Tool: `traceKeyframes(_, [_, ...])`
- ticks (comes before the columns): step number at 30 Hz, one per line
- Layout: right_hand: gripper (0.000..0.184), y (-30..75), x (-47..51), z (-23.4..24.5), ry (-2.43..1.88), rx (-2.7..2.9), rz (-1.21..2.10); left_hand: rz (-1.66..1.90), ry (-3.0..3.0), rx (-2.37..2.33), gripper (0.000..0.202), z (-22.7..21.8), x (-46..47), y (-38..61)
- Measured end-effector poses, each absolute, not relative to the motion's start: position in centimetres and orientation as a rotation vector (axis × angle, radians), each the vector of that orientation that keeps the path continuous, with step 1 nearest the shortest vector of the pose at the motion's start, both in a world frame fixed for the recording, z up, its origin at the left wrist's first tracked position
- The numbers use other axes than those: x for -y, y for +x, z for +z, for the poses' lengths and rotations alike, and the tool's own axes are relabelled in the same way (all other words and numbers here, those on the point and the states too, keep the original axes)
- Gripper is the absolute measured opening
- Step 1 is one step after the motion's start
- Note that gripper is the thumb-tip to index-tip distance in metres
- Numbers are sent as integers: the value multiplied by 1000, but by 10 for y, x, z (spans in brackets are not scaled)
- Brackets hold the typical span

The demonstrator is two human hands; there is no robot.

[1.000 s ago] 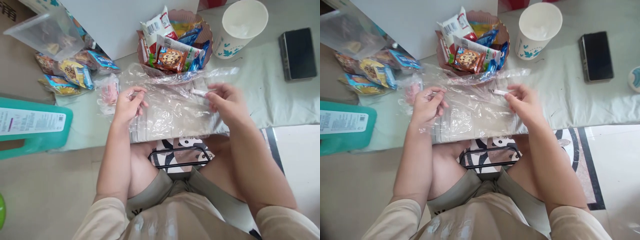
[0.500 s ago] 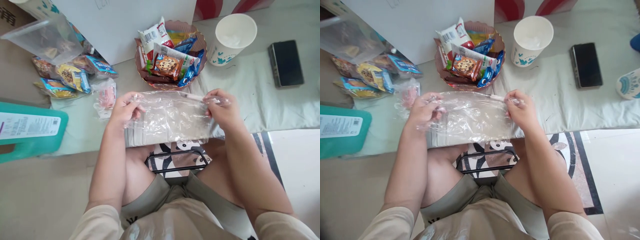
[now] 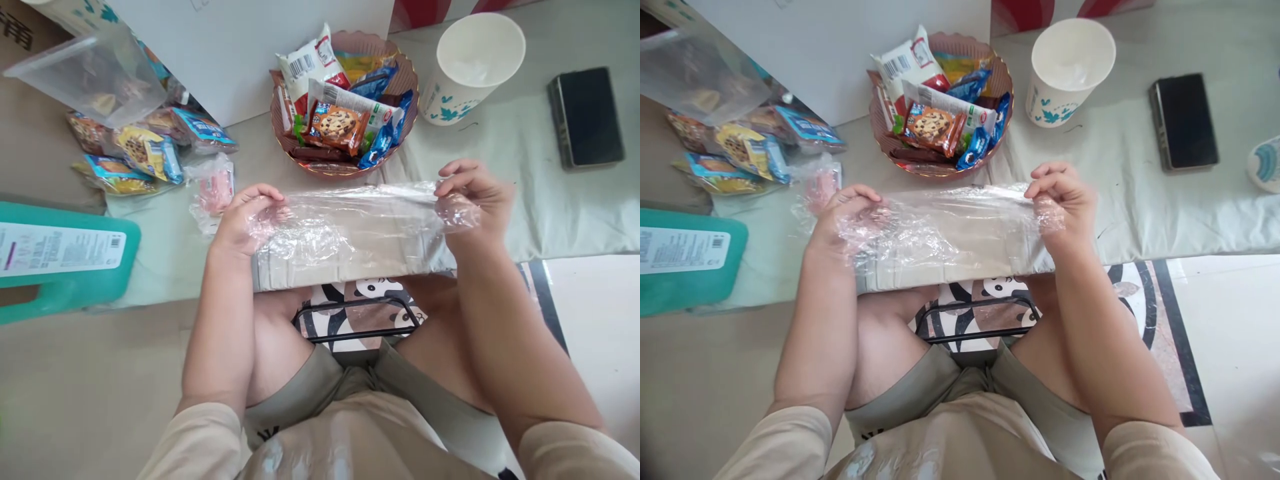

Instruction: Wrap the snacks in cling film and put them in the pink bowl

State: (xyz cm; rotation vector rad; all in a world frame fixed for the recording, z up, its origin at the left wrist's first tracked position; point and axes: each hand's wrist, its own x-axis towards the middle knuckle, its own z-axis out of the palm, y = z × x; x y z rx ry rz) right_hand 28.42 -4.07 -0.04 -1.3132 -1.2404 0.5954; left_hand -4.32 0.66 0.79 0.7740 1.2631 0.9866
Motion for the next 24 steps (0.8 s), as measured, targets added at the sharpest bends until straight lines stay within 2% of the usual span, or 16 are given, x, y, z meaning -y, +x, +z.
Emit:
traceKeyframes(3, [19,283,43,1,-1316,1196,692,1019,795,-1196,15,7,-7,-44])
traceKeyframes(6, [43,282,41,-3,-1423,1150,946,1030,754,-1194,14,6,-8,-41])
traceKeyframes(7, [42,281,40,-4,-1478,1149,1000,1033,735,-1209,15,6,-8,-40])
traceKeyframes(10, [20,281,37,-8,-1521,1162,966,1050,739,-1221,19,5,-9,-40])
traceKeyframes(13, [22,280,36,-4,-1333,1121,853,1036,787,-1227,21,2,-10,-44])
traceKeyframes(17, [40,283,41,2,-1443,1132,1055,1030,789,-1205,29,-3,-11,-52])
traceKeyframes(19, [31,284,43,2,-1573,1206,1120,1022,790,-1192,32,-3,-12,-52])
traceKeyframes(24, [18,281,43,1,-1639,1169,972,913,838,-1274,24,1,-10,-47])
